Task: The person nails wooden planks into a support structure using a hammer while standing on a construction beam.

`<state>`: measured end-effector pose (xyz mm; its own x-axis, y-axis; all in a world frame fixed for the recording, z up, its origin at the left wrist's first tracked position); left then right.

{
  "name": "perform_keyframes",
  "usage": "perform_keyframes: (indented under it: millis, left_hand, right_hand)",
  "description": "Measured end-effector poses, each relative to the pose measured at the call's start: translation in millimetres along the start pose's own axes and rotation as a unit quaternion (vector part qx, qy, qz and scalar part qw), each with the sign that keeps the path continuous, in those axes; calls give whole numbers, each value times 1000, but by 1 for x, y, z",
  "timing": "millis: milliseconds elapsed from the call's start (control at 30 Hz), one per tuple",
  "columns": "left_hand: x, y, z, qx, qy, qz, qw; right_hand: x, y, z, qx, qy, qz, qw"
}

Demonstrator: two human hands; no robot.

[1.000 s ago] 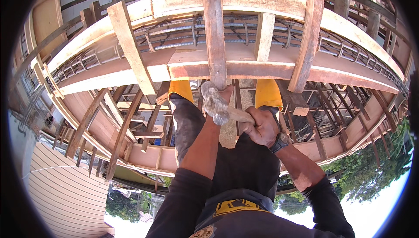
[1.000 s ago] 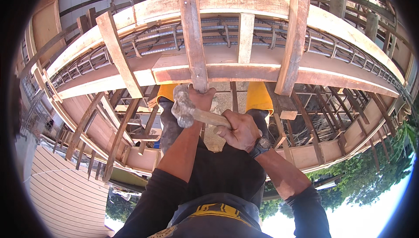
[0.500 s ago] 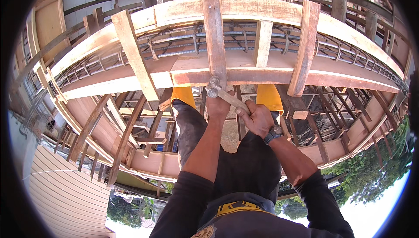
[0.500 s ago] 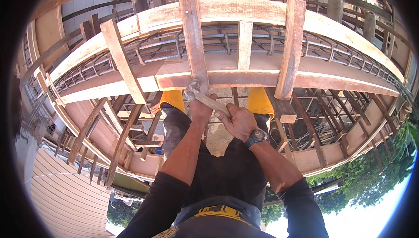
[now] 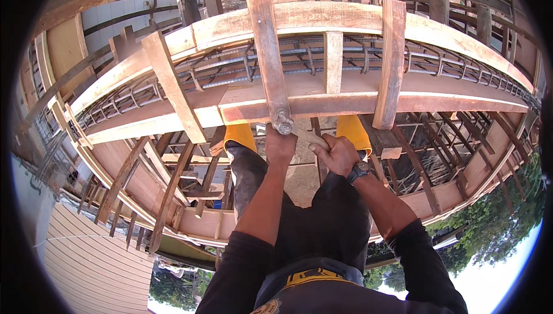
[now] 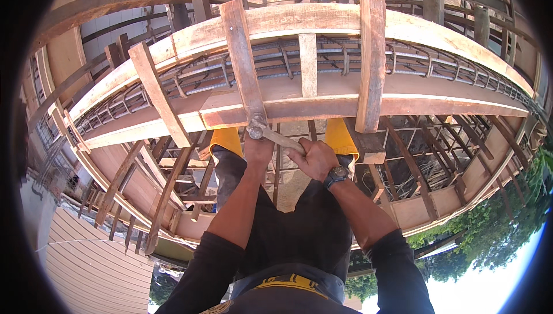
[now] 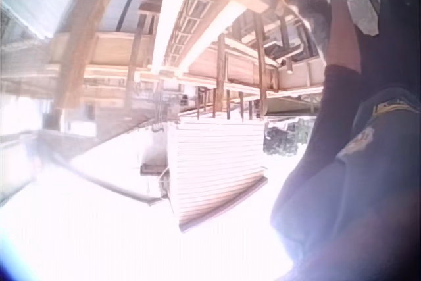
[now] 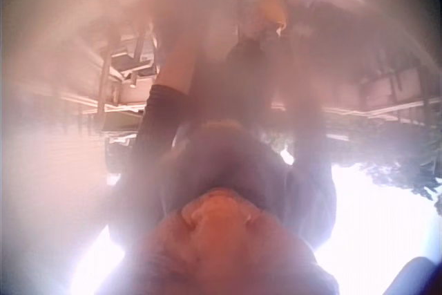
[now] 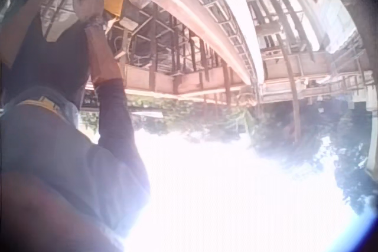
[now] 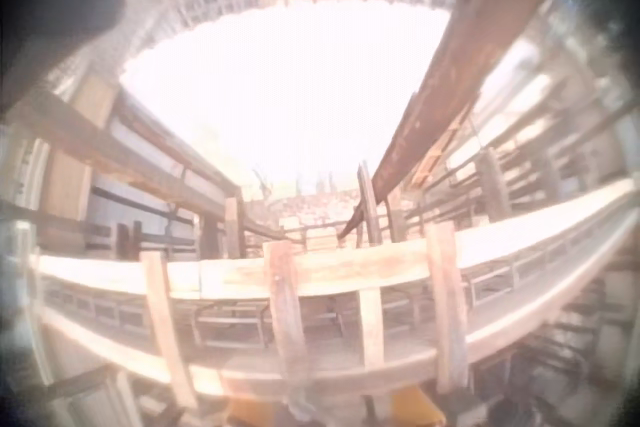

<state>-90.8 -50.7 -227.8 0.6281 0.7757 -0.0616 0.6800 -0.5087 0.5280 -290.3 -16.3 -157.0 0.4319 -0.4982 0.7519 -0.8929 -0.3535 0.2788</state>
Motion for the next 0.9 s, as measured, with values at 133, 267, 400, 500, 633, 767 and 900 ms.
perform_keyframes:
  millis: [133,267,400,500,633,767,900]
  left_hand:
    - [-36,20,-38,-111,-97,131,980]
    - [-136,24,-105,-156,-285,6,946]
    - [-216,-44,-42,-17,-190,-86,978]
    - [-225,-73,-10,1,-79,19,997]
    - [-231,-61,24,-59,-84,-10,995]
    - [-219,-82,-1,-76,-87,-19,993]
    - [-240,-78,-10,-38,-154,34,987]
  right_hand:
    - [9,25,-31,-49,-25,84,995]
    - [-10,73,-87,-190,-69,184,962]
    - [-31,123,-126,-270,-164,197,928]
    - [-51,158,-159,-329,-188,182,908]
    - [-68,169,-156,-382,-188,152,892]
    - [-103,160,-162,-435,-123,-55,890]
    - [-110,151,-159,-474,-138,36,869]
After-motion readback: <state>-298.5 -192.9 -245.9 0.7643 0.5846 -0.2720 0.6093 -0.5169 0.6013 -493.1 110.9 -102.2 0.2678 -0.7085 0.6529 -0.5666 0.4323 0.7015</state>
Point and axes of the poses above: each hand's wrist, its own z-axis towards the middle knuckle, its own y-axis out of the back of the hand, x = y × z, the point moved 10 cm from there along z, towards the middle knuckle, and after that the axes turned 15 degrees about y, right-handed, at the moved point
